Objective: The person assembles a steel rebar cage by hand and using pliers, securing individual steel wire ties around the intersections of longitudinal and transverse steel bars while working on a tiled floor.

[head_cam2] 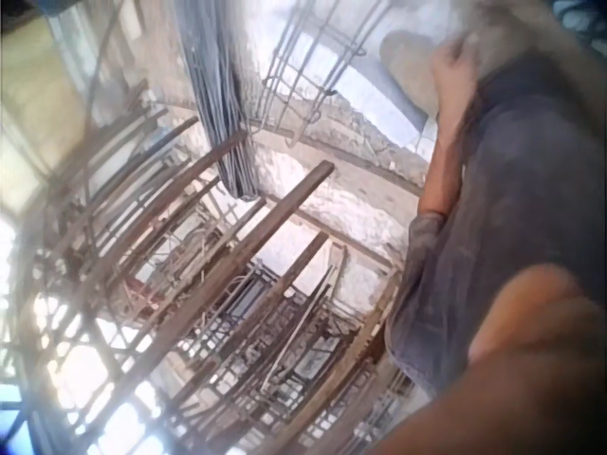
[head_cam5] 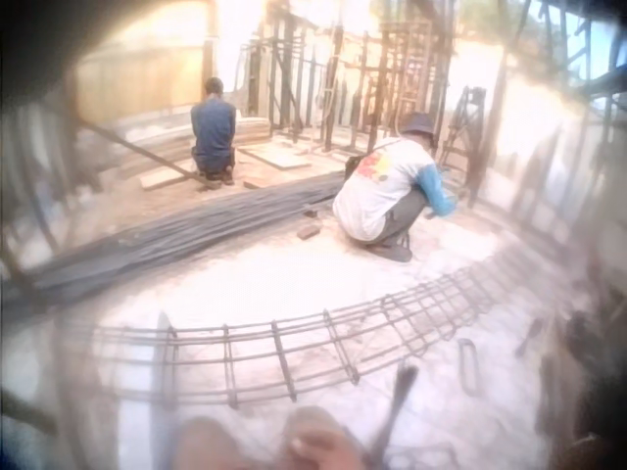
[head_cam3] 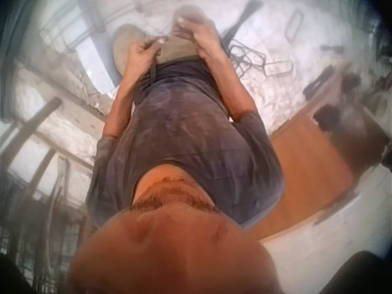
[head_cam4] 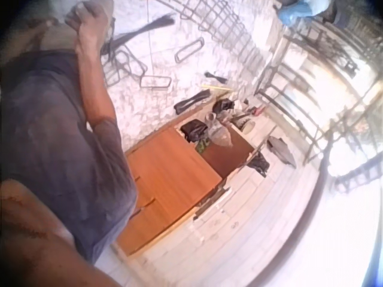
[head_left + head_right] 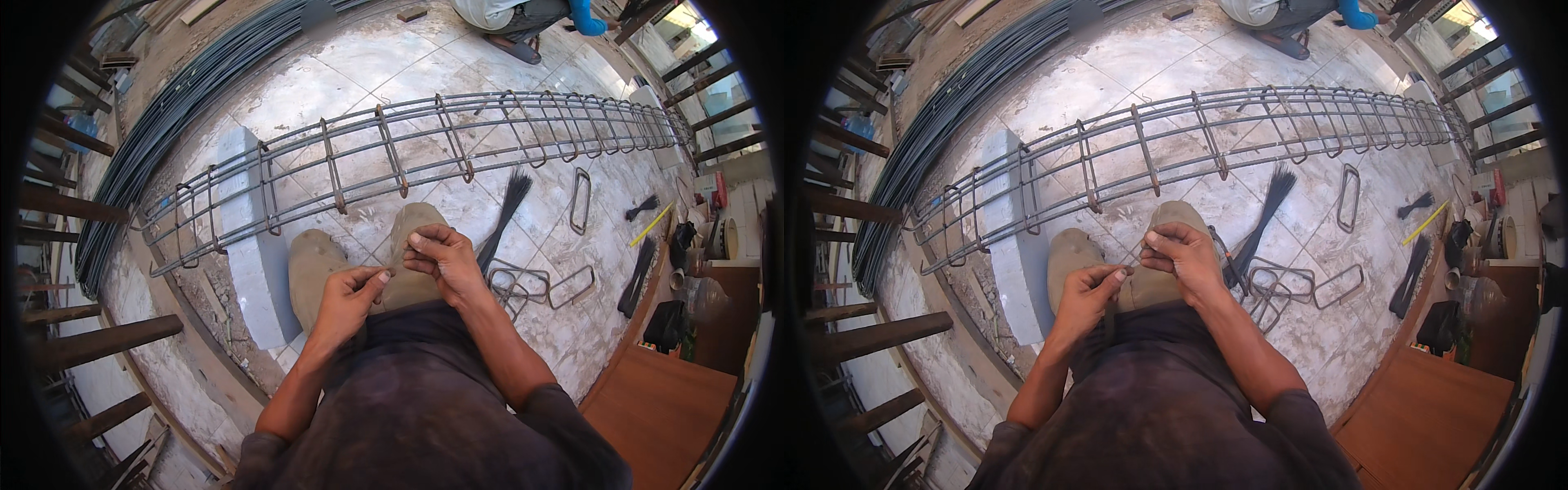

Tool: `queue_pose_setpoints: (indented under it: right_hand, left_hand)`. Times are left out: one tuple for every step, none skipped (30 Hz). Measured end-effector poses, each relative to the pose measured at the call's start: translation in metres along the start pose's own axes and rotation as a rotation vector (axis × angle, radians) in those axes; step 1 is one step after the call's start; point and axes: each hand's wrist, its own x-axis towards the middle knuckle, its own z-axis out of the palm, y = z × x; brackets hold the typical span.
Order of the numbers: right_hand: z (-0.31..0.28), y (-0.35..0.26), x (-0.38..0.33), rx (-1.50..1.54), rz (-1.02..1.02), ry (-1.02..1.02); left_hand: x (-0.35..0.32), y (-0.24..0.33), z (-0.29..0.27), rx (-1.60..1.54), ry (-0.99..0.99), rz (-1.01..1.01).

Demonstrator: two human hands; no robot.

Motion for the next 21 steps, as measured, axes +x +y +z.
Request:
queue_pose_setpoints:
  right_hand:
    - [-0.002,-0.001,0.001,0.006,-0.002,-0.003]
    - [-0.005,-0.002,0.002,0.009,-0.004,0.005]
    - [-0.008,-0.002,0.004,-0.005,0.007,-0.001]
    - [-0.01,-0.001,0.006,-0.015,0.022,-0.01]
    - [-0.013,-0.002,0.008,-0.01,0.025,-0.009]
    - [-0.017,-0.004,0.011,-0.096,0.035,-0.057]
    - [-0.022,-0.008,0.015,-0.18,0.043,-0.104]
    - [-0.029,-0.011,0.02,-0.173,0.049,-0.106]
    - [-0.04,-0.015,0.03,-0.25,0.0,-0.055]
    - [-0.055,-0.017,0.04,-0.325,-0.05,0.0]
    - [-0.083,-0.014,0.058,-0.414,-0.1,0.111]
    - [-0.118,-0.001,0.078,-0.5,-0.147,0.22]
    - [-0.152,0.011,0.092,-0.825,-0.165,0.347]
    - [-0.183,0.023,0.103,-1.152,-0.181,0.468]
    - [-0.21,0.042,0.109,-1.151,-0.175,0.471]
    - [-0.235,0.064,0.109,-1.334,-0.141,0.505]
    - [-0.245,0.082,0.104,-1.517,-0.104,0.528]
    - [-0.242,0.092,0.097,-1.514,-0.099,0.508]
    - [-0.238,0.097,0.088,-1.615,-0.19,0.468]
    - [-0.235,0.102,0.083,-1.713,-0.288,0.428]
    - [-0.232,0.106,0.081,-1.711,-0.288,0.419]
  left_hand:
    - [0.002,0.0,0.002,0.001,-0.009,0.007]
    - [0.005,-0.001,0.004,0.001,-0.017,0.005]
    - [0.007,-0.002,0.005,0.003,-0.015,-0.001]
    - [0.008,-0.003,0.006,0.008,-0.008,-0.009]
    - [0.009,-0.005,0.005,0.011,-0.008,-0.014]
    - [0.009,-0.007,0.001,0.018,0.021,-0.03]
    - [0.01,-0.009,-0.002,0.027,0.049,-0.046]
    - [0.01,-0.013,-0.008,0.033,0.053,-0.053]
    - [0.009,-0.016,-0.016,0.071,0.11,-0.031]
    - [0.01,-0.018,-0.023,0.109,0.162,-0.009]
    - [0.012,-0.017,-0.027,0.111,0.154,-0.015]
    - [0.014,-0.015,-0.032,0.092,0.202,-0.033]
    - [0.017,-0.015,-0.035,0.07,0.25,-0.052]
    - [0.02,-0.015,-0.037,0.072,0.247,-0.059]
    - [0.025,-0.017,-0.039,0.071,0.281,-0.04]
    - [0.029,-0.017,-0.039,0.072,0.322,-0.019]
    - [0.031,-0.015,-0.038,0.076,0.332,-0.026]
    - [0.03,-0.01,-0.038,0.1,0.373,-0.011]
    - [0.031,-0.006,-0.035,0.121,0.408,0.008]
    - [0.034,-0.006,-0.033,0.125,0.418,0.005]
    - [0.037,-0.008,-0.03,0.147,0.411,0.007]
